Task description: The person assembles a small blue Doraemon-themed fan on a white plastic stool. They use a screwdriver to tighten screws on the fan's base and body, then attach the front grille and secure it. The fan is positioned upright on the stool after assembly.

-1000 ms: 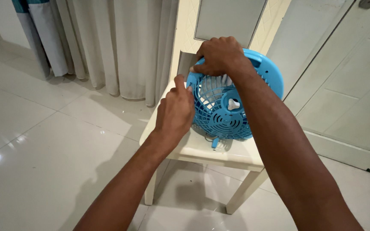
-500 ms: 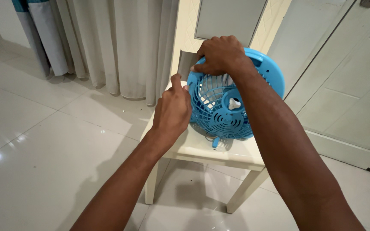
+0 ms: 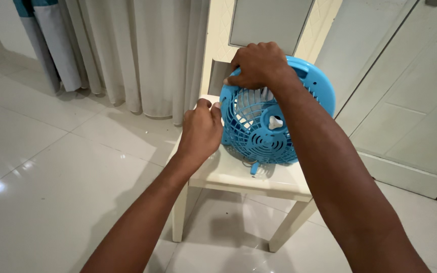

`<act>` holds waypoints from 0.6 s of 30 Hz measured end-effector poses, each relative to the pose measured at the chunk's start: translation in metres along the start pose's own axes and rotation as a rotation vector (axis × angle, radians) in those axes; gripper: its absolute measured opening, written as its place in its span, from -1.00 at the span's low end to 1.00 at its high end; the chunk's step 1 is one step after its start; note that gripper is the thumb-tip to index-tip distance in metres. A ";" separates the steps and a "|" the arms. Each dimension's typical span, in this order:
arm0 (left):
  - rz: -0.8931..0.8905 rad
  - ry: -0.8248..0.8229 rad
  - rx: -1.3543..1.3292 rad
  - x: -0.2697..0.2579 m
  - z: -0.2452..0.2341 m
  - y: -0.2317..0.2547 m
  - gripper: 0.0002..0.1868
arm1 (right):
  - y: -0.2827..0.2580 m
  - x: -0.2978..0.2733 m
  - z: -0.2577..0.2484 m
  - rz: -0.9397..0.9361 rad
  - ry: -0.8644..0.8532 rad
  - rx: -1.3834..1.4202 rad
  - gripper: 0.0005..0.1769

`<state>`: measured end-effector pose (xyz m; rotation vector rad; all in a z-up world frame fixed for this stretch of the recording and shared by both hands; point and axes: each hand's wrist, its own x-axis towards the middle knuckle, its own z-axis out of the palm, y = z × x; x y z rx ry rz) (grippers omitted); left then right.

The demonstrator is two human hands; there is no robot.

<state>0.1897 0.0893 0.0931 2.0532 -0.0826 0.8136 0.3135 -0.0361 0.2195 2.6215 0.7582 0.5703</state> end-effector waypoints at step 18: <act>-0.065 0.006 -0.036 0.005 0.010 -0.008 -0.77 | -0.003 -0.003 -0.005 0.003 -0.012 0.043 -0.43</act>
